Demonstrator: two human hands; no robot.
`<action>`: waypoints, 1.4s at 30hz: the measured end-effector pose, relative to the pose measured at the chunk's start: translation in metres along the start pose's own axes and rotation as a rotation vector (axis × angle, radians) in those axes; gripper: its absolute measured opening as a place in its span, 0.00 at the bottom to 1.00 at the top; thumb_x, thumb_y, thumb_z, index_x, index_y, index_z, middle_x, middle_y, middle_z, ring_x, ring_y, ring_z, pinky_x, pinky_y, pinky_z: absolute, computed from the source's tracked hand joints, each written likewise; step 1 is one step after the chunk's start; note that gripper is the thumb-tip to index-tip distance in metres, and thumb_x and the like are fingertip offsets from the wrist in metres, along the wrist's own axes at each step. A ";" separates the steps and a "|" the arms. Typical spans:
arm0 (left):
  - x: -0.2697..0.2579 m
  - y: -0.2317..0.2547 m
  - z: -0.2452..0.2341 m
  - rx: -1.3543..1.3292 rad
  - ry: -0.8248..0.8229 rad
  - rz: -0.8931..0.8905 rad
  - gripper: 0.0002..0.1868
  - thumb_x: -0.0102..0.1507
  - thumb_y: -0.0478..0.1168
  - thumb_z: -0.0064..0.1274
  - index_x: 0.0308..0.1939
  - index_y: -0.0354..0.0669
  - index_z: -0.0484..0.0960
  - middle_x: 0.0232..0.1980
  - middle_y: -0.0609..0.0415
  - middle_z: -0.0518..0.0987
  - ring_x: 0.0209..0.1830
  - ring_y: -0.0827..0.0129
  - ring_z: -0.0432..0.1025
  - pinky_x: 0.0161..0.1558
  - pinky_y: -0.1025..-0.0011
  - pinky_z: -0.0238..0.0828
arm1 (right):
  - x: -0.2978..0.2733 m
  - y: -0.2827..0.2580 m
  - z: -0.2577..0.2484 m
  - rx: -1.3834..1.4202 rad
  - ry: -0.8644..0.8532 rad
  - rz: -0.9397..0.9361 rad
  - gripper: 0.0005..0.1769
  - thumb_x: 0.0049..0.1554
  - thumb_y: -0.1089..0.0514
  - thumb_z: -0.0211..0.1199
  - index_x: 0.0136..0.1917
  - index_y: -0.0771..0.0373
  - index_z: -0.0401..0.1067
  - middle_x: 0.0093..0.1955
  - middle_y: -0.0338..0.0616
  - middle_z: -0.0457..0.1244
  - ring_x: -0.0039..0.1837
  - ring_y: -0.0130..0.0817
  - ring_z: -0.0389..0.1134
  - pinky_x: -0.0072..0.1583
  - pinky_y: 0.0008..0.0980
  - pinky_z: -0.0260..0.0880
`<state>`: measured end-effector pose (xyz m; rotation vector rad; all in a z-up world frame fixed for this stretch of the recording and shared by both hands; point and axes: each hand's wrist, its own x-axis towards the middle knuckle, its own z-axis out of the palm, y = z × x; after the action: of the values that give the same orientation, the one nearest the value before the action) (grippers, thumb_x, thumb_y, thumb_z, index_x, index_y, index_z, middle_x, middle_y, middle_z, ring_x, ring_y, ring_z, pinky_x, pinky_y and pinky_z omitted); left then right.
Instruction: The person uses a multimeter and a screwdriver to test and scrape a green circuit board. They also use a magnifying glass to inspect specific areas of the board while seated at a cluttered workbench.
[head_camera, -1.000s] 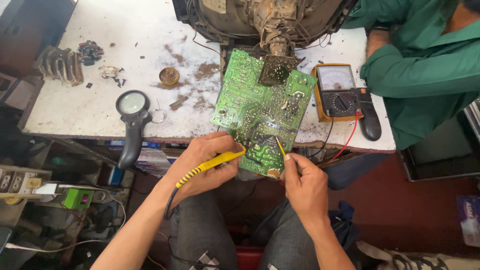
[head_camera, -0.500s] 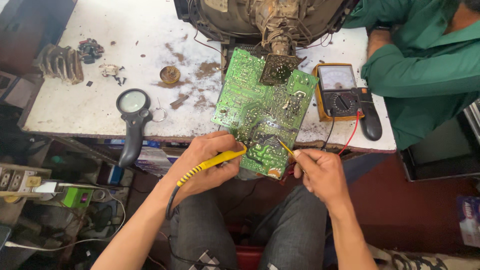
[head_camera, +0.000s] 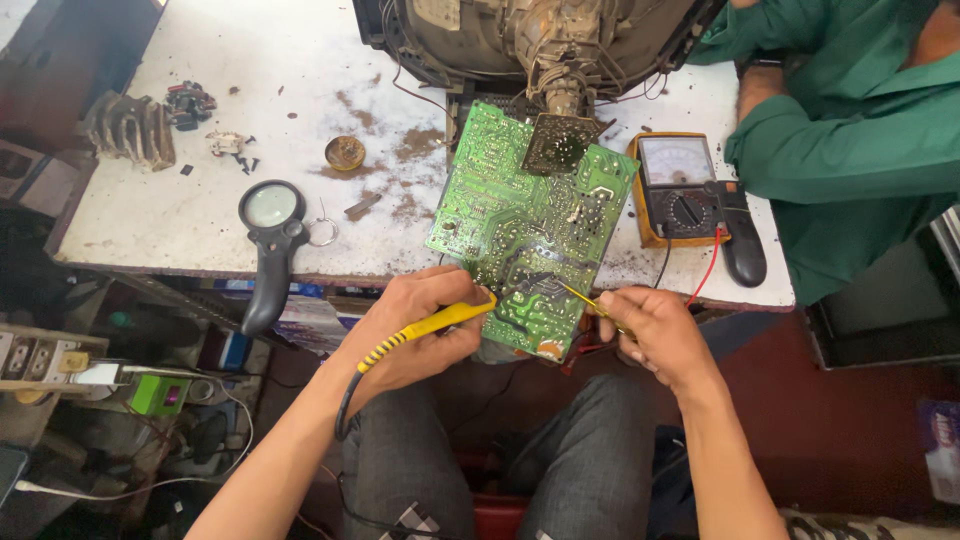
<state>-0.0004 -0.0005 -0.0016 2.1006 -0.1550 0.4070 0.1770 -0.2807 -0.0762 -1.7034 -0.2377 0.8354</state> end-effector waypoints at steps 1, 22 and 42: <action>0.000 -0.001 0.000 -0.003 -0.003 0.005 0.09 0.56 0.32 0.59 0.41 0.37 0.81 0.34 0.48 0.79 0.34 0.55 0.78 0.36 0.65 0.73 | -0.001 0.000 0.002 0.009 0.030 -0.061 0.16 0.63 0.53 0.61 0.45 0.71 0.74 0.28 0.37 0.61 0.23 0.19 0.51 0.25 0.23 0.47; -0.015 -0.013 -0.001 -0.020 0.042 0.089 0.09 0.57 0.32 0.61 0.41 0.38 0.79 0.33 0.49 0.78 0.32 0.56 0.78 0.33 0.65 0.72 | -0.044 -0.016 0.051 -0.511 0.526 -0.795 0.08 0.55 0.62 0.71 0.49 0.65 0.80 0.43 0.45 0.72 0.44 0.29 0.73 0.48 0.27 0.71; -0.015 -0.025 0.007 -0.119 0.116 -0.002 0.09 0.60 0.32 0.61 0.39 0.36 0.76 0.45 0.47 0.86 0.46 0.61 0.84 0.47 0.69 0.79 | -0.012 0.027 0.045 0.139 0.317 -0.358 0.08 0.59 0.60 0.66 0.46 0.69 0.79 0.29 0.36 0.63 0.28 0.17 0.56 0.30 0.21 0.51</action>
<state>-0.0066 0.0062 -0.0301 1.9548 -0.1068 0.5047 0.1328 -0.2617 -0.0995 -1.5744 -0.2509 0.3060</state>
